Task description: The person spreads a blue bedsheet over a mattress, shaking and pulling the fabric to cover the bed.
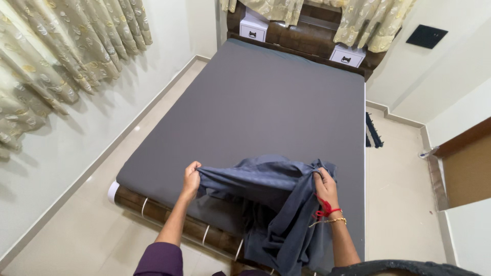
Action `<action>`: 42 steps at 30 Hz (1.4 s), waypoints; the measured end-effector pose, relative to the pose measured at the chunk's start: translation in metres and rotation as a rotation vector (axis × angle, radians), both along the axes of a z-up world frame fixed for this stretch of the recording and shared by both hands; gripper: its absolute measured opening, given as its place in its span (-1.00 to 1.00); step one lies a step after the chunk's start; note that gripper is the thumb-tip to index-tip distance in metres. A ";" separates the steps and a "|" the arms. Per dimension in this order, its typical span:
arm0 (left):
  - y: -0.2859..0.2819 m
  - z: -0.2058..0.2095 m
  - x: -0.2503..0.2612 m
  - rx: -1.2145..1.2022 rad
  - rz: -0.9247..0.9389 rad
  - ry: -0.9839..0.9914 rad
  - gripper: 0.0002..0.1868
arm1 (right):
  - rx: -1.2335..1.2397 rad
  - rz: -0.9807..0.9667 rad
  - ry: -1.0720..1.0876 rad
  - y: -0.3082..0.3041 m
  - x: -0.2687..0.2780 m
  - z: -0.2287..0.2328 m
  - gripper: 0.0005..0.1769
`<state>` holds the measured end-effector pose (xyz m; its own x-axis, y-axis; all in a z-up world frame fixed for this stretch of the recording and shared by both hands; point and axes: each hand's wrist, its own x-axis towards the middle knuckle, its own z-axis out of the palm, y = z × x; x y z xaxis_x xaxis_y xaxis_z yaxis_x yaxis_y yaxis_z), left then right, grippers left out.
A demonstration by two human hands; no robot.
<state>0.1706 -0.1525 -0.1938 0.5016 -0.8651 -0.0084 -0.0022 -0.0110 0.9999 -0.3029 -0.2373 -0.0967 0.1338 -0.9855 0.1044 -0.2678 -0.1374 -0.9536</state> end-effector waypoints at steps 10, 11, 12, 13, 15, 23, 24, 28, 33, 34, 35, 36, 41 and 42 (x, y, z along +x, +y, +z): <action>0.010 0.065 0.061 0.494 -0.703 -1.503 -0.67 | 0.161 0.510 1.313 -0.028 -0.032 -0.019 -0.21; 0.012 0.048 0.070 0.619 -0.684 -1.517 -0.75 | 0.227 0.484 1.317 -0.026 -0.037 -0.036 -0.28; 0.013 0.030 0.077 0.708 -0.662 -1.418 -0.71 | 0.294 0.453 1.321 -0.025 -0.044 -0.052 -0.34; 0.016 0.012 0.085 0.794 -0.637 -1.317 -0.67 | 0.361 0.422 1.323 -0.022 -0.049 -0.066 -0.38; 0.016 -0.021 0.101 0.945 -0.630 -1.097 -0.61 | 0.428 0.392 1.437 -0.017 -0.046 -0.087 -0.42; -0.096 -0.100 0.100 1.329 -0.431 0.306 -0.42 | 0.347 0.178 0.849 -0.084 0.015 -0.126 -0.42; -0.135 -0.099 0.095 1.162 -0.385 0.266 -0.43 | 0.297 0.122 0.683 -0.122 0.031 -0.129 -0.42; -0.301 -0.039 0.029 0.446 -0.242 0.075 -0.31 | 0.262 -0.153 0.108 -0.295 0.076 -0.093 -0.41; -0.396 0.059 -0.003 -0.132 -0.255 -0.100 -0.04 | -0.114 -0.113 -0.042 -0.419 0.076 -0.021 0.05; -0.396 0.056 -0.005 -0.115 -0.232 -0.194 -0.06 | -0.117 -0.050 -0.028 -0.418 0.069 -0.022 0.20; -0.396 0.048 -0.006 -0.098 -0.210 -0.289 -0.08 | -0.158 -0.088 0.087 -0.410 0.066 -0.029 0.13; -0.399 0.038 -0.008 -0.082 -0.186 -0.382 -0.09 | -0.198 -0.125 0.205 -0.398 0.062 -0.039 0.07; -0.327 -0.100 -0.029 0.267 -0.354 -0.562 0.06 | 0.153 -0.205 0.758 -0.280 0.033 -0.132 0.12; -0.305 -0.127 -0.035 0.455 -0.437 -0.559 0.11 | 0.198 -0.148 0.773 -0.250 0.029 -0.154 0.36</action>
